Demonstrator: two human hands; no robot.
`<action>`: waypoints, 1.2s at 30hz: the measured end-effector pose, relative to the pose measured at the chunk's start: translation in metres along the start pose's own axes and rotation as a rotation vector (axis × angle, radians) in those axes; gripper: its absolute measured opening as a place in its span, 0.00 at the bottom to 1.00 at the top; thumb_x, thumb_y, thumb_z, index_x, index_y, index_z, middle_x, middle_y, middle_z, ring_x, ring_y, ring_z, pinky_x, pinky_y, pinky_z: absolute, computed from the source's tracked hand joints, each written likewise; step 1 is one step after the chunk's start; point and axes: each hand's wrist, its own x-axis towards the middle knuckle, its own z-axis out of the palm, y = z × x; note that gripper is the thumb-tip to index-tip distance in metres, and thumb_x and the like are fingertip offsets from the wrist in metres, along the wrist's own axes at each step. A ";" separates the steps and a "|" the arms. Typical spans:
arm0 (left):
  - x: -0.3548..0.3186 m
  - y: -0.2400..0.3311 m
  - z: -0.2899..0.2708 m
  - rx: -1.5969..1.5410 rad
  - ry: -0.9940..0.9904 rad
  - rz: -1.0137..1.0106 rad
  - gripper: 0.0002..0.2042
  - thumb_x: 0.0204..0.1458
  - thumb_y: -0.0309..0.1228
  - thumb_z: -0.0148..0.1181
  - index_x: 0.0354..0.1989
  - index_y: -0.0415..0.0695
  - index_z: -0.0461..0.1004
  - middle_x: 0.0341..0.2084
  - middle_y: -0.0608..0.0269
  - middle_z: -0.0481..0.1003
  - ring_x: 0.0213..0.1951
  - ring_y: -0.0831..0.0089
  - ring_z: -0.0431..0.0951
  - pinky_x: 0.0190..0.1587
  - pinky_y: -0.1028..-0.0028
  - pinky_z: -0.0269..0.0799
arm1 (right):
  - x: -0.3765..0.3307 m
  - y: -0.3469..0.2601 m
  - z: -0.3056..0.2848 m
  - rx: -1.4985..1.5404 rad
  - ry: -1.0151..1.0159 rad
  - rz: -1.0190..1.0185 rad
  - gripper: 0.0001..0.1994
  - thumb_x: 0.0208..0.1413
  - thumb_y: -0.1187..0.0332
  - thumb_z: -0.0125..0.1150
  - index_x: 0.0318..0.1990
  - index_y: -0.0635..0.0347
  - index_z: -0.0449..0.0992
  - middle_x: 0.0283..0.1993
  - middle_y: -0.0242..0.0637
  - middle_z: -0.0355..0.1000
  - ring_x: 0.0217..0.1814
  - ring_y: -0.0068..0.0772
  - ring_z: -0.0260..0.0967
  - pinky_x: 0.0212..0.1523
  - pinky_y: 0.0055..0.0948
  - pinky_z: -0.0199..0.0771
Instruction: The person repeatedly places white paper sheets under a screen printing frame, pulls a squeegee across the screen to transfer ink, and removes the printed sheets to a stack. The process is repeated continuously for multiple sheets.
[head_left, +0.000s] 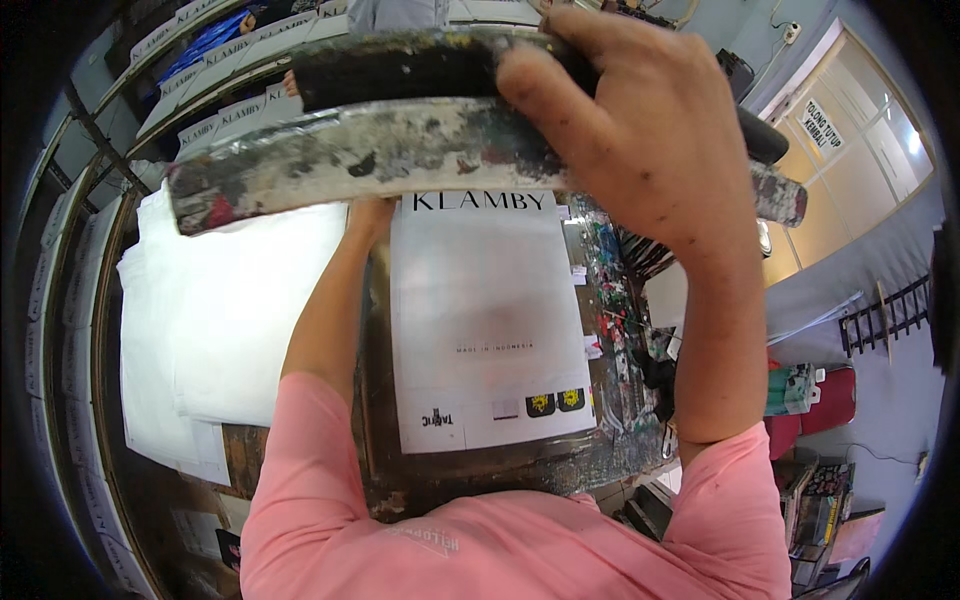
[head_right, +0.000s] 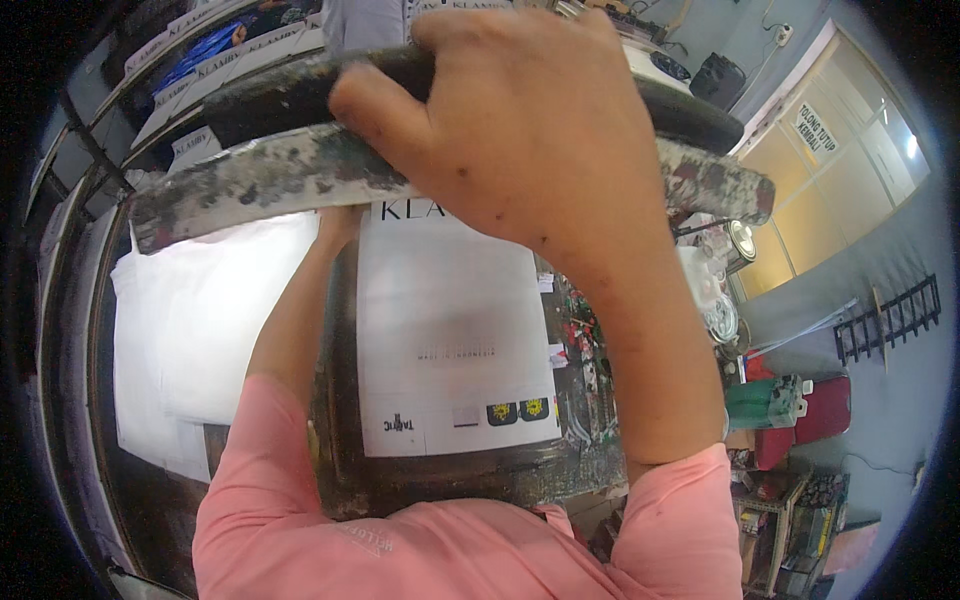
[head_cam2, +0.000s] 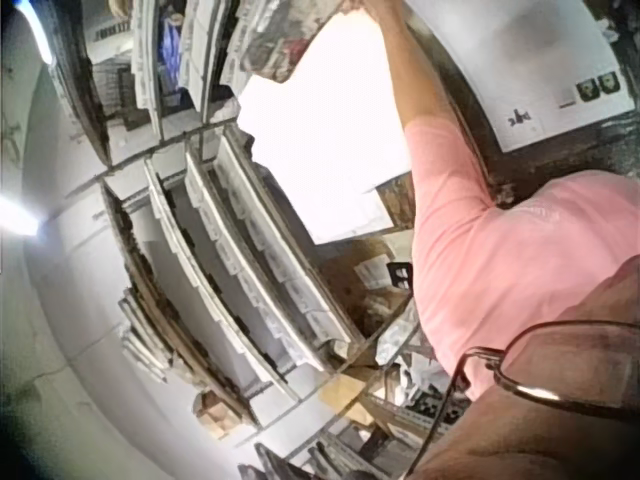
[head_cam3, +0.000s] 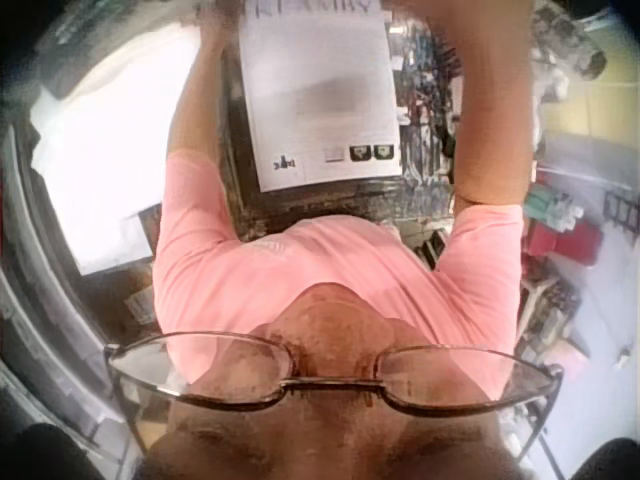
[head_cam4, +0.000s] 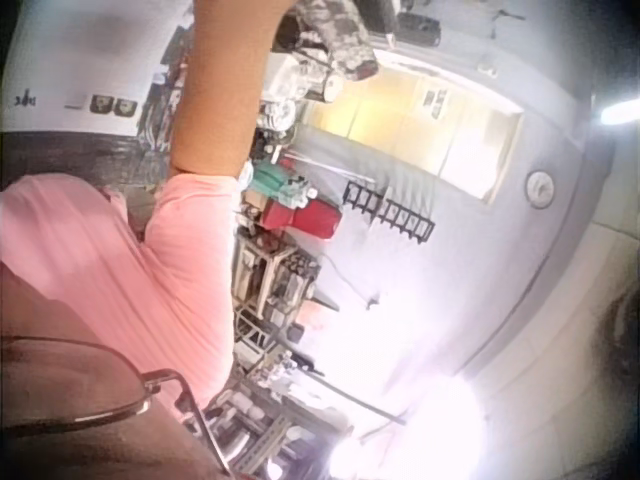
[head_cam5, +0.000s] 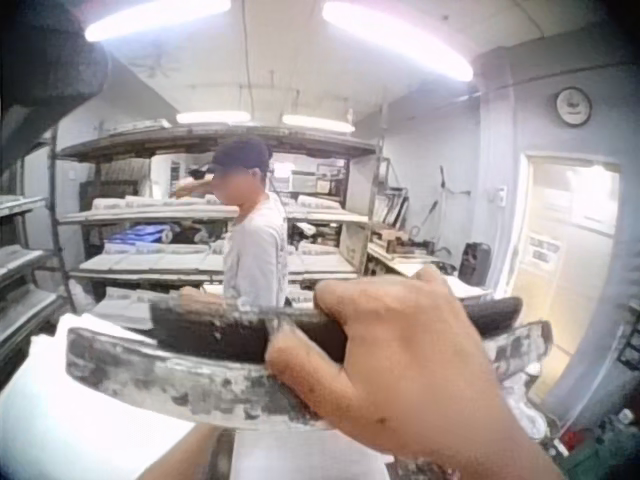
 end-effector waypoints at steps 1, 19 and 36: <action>0.009 -0.004 0.010 0.124 -0.055 0.029 0.26 0.66 0.44 0.62 0.63 0.36 0.67 0.50 0.47 0.80 0.51 0.58 0.80 0.57 0.59 0.73 | 0.003 0.002 -0.002 0.009 -0.013 -0.005 0.23 0.63 0.48 0.60 0.42 0.63 0.83 0.33 0.55 0.78 0.39 0.63 0.78 0.44 0.50 0.75; -0.155 -0.033 -0.258 0.110 0.341 -0.413 0.12 0.66 0.35 0.68 0.43 0.36 0.85 0.29 0.61 0.83 0.29 0.76 0.81 0.36 0.73 0.76 | -0.021 -0.013 0.004 0.110 -0.032 0.079 0.23 0.66 0.50 0.57 0.49 0.64 0.82 0.32 0.53 0.77 0.38 0.63 0.77 0.44 0.47 0.76; -0.285 0.044 -0.290 0.704 -0.265 0.388 0.32 0.56 0.47 0.74 0.66 0.45 0.76 0.66 0.60 0.76 0.73 0.58 0.68 0.80 0.37 0.48 | -0.031 -0.031 0.003 -0.103 -0.016 0.143 0.24 0.62 0.51 0.61 0.48 0.67 0.83 0.38 0.58 0.80 0.43 0.65 0.77 0.52 0.51 0.73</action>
